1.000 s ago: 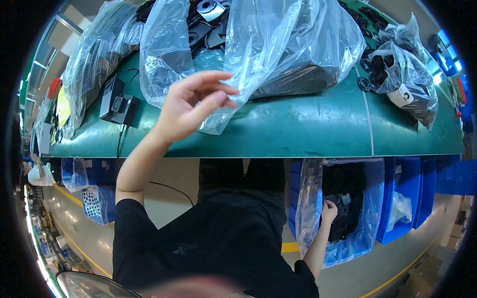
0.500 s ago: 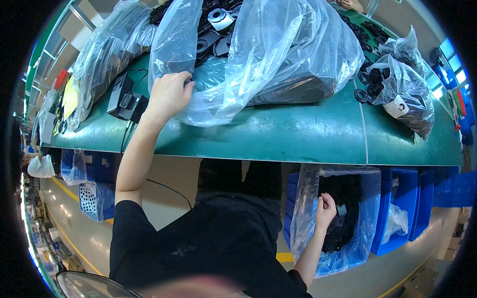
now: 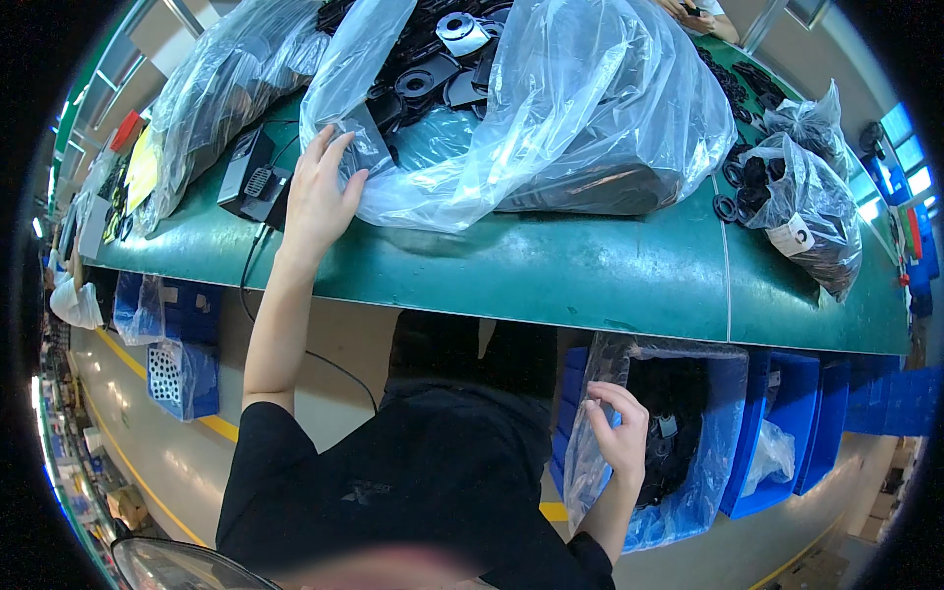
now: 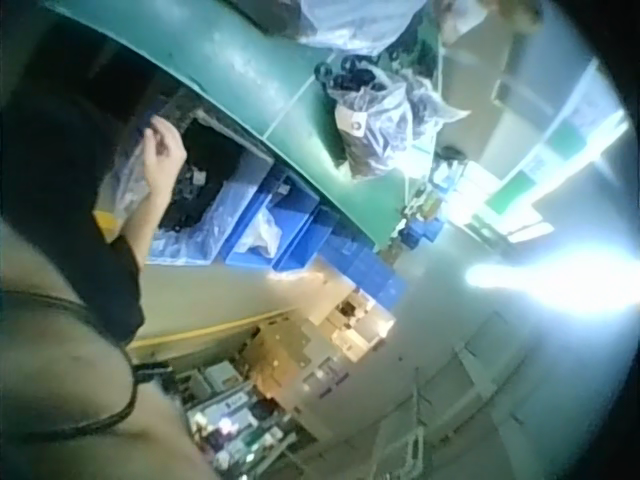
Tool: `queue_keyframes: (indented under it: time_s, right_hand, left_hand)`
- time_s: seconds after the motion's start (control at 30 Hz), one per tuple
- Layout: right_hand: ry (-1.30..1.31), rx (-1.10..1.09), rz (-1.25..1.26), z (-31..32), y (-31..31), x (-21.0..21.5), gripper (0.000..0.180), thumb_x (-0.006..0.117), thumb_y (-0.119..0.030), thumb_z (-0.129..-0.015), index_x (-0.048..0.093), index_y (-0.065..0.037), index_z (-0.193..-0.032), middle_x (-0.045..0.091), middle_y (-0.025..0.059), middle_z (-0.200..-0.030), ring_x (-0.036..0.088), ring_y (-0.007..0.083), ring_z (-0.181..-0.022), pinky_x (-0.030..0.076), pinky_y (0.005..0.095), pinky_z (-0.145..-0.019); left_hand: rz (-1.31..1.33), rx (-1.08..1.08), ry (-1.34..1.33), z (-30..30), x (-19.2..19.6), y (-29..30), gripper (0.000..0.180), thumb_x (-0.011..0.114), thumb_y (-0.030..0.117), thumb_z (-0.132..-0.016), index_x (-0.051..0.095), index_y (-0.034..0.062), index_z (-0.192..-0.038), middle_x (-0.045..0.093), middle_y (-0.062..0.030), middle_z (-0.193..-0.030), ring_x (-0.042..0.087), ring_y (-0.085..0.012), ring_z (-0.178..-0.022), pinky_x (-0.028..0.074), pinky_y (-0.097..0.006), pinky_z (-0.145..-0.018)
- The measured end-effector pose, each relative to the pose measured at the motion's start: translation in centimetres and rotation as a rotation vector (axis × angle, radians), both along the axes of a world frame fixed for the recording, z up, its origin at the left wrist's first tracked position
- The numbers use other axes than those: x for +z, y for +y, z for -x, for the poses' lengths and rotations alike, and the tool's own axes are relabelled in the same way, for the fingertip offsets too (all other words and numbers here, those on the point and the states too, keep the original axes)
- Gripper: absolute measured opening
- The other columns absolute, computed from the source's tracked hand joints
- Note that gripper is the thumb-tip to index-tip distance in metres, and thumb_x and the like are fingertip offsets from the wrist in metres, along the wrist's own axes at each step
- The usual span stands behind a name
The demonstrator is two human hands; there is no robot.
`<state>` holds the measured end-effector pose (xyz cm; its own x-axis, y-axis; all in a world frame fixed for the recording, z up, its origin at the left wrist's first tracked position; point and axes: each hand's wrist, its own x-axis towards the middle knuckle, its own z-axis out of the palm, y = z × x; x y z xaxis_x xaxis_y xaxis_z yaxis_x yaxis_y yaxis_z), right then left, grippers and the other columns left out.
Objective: The person assembles small black plastic housing components by hand, inserting circular inserts and plastic rings into them.
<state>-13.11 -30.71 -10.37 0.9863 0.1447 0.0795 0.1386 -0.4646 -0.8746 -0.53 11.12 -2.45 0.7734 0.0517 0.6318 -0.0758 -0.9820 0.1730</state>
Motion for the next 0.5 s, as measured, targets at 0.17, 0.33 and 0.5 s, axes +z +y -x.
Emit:
queue_keyframes:
  time_s: [0.17, 0.33, 0.5]
  right_hand:
    - [-0.17, 0.29, -0.052, -2.6, 3.4, 7.1, 0.019, 0.066, 0.004, -0.066, 0.066, 0.002, -0.085, 0.066, 0.0149, -0.091, 0.064, 0.024, -0.081, 0.049, 0.0294, -0.072]
    - [-0.478, 0.446, -0.03, -8.3, 10.7, 13.2, 0.015, 0.065, 0.005, -0.069, 0.066, 0.001, -0.083, 0.065, 0.0139, -0.088, 0.064, 0.0248, -0.08, 0.05, 0.0306, -0.071]
    - [-0.669, 0.473, 0.043, -15.5, 19.3, 14.9, 0.011, 0.063, -0.001, -0.073, 0.065, 0.0, -0.084, 0.065, 0.0135, -0.088, 0.064, 0.0267, -0.08, 0.05, 0.0315, -0.071]
  left_hand:
    - [0.146, -0.112, -0.044, 0.3, -0.5, -0.1, 0.041, 0.062, 0.001, -0.073, 0.053, -0.0002, -0.114, 0.054, -0.0201, -0.113, 0.053, -0.0353, -0.104, 0.041, -0.04, -0.089]
    - [0.376, -0.105, -0.058, 1.4, -1.5, 1.4, 0.027, 0.058, -0.003, -0.075, 0.059, -0.0027, -0.102, 0.06, -0.0153, -0.09, 0.061, -0.0286, -0.083, 0.047, -0.033, -0.074]
    - [0.545, -0.09, -0.122, 1.9, -1.2, 1.2, 0.016, 0.054, 0.002, -0.083, 0.059, -0.0037, -0.097, 0.059, -0.017, -0.082, 0.058, -0.0303, -0.07, 0.047, -0.034, -0.065]
